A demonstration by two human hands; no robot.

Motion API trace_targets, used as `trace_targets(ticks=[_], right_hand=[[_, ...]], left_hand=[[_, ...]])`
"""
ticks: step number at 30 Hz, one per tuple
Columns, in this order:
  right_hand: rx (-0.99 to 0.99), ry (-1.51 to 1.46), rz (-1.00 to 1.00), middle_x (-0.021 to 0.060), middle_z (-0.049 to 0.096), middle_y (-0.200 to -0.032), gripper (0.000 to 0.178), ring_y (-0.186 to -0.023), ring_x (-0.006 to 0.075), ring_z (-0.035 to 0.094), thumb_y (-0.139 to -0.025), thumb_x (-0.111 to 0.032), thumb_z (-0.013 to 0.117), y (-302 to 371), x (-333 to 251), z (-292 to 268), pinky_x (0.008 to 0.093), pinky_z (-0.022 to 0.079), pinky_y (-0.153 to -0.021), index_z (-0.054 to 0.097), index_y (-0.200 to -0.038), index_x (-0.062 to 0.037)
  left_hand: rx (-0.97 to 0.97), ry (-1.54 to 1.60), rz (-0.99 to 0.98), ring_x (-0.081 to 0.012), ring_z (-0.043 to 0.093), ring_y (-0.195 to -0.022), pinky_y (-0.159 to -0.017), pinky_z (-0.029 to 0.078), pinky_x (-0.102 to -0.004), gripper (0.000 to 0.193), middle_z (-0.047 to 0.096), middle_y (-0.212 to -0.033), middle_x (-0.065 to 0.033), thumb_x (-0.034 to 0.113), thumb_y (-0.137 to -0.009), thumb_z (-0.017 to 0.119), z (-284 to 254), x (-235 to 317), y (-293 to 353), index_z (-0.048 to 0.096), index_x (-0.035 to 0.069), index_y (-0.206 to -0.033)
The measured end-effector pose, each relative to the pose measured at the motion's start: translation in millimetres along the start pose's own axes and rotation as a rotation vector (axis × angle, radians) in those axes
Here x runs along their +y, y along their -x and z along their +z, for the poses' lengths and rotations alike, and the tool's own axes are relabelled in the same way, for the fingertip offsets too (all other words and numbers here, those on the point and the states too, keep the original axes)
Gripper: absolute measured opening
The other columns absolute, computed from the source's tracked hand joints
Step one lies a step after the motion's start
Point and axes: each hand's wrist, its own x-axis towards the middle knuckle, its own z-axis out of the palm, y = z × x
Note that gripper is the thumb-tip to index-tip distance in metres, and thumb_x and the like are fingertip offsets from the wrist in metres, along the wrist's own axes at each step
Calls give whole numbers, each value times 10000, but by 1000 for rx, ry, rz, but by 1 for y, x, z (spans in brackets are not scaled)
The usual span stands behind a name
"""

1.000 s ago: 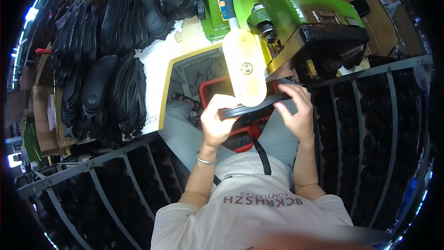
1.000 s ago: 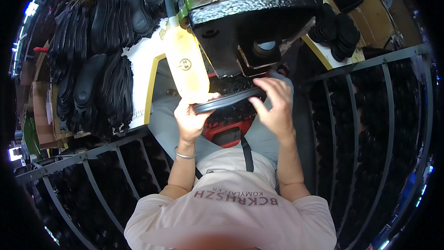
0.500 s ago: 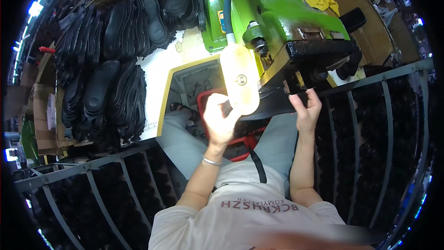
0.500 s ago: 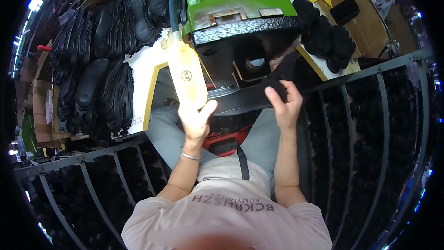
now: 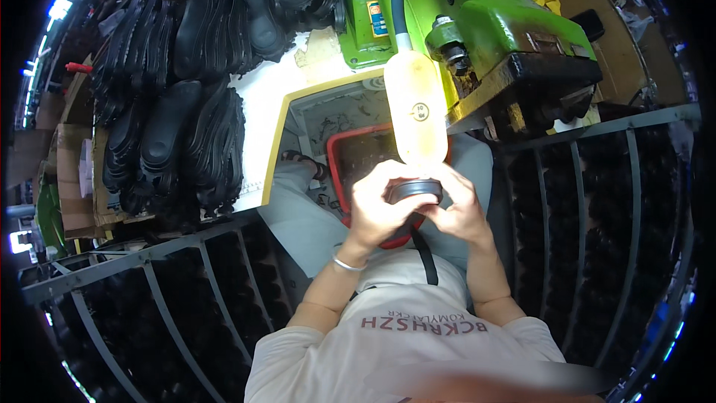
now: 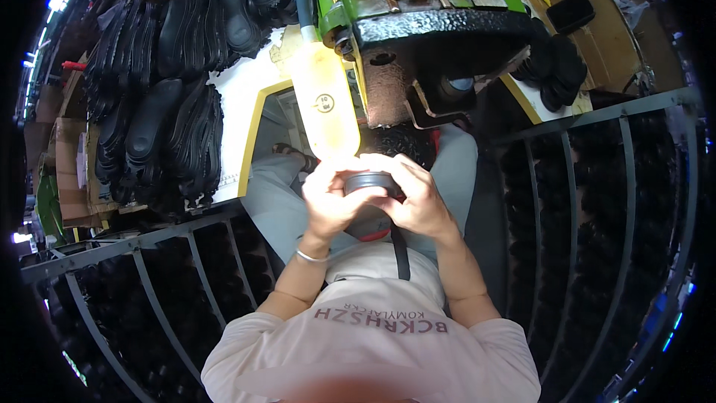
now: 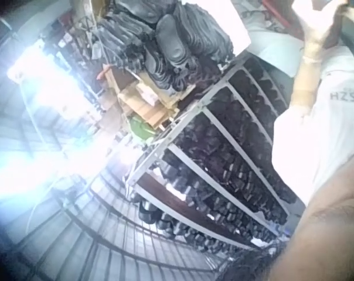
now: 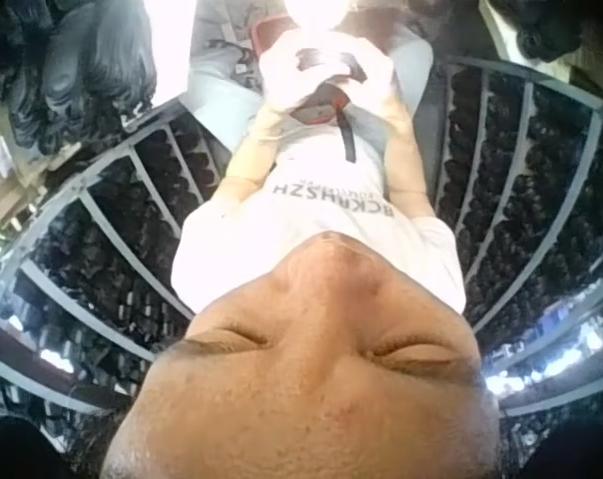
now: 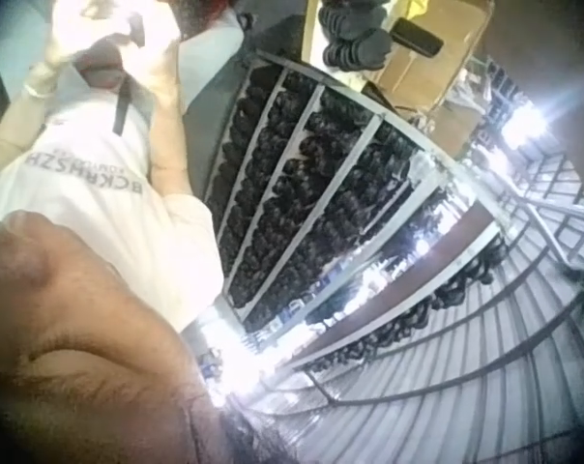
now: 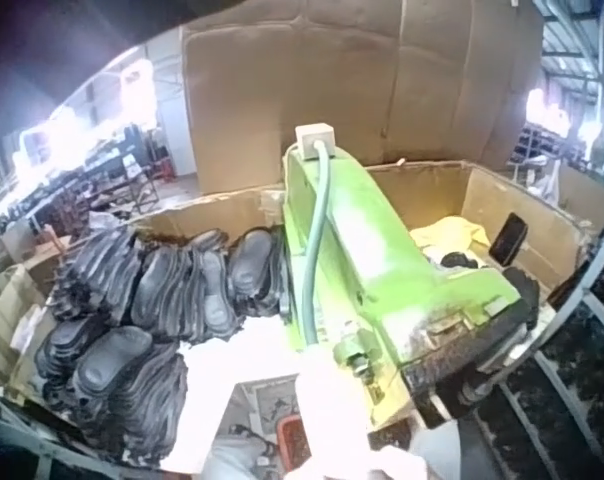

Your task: Placing shoe soles into an industrial machine for processing and stacking them in a bin.

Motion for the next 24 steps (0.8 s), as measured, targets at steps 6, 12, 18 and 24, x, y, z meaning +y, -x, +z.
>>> trace_targets(ticks=[6,12,18,24], right_hand=[[493,-735,140,148,622,-960,415,-884,211,622,-712,118,644,34,57,-21,334,512,-818,472,-1059,-31],[582,-859,92,138,595,-942,412,-840,234,597,-725,46,667,37,68,-51,396,504,-808,440,-1054,-54],[661,-806,48,134,607,-969,404,-917,210,596,-770,77,622,16,65,-57,346,463,-897,461,-1125,-28],[732,-592,127,95,588,-1005,404,-902,144,574,-790,49,609,1,66,-83,282,470,-840,457,-1164,42]], left_hand=[[-238,-786,361,-288,605,-737,-675,486,-352,324,634,-830,-133,103,-668,760,-16,-25,-4,639,19,-957],[27,-506,300,-199,656,-725,-693,515,-286,213,682,-822,-105,-24,-678,731,-13,-25,-2,673,-5,-882],[91,-569,381,-130,597,-631,-618,485,-239,240,662,-746,-72,5,-670,778,-10,-33,-19,671,-6,-885],[80,-537,334,-60,560,-599,-564,466,-188,254,645,-750,-36,29,-707,779,1,-49,-29,654,-34,-919]])
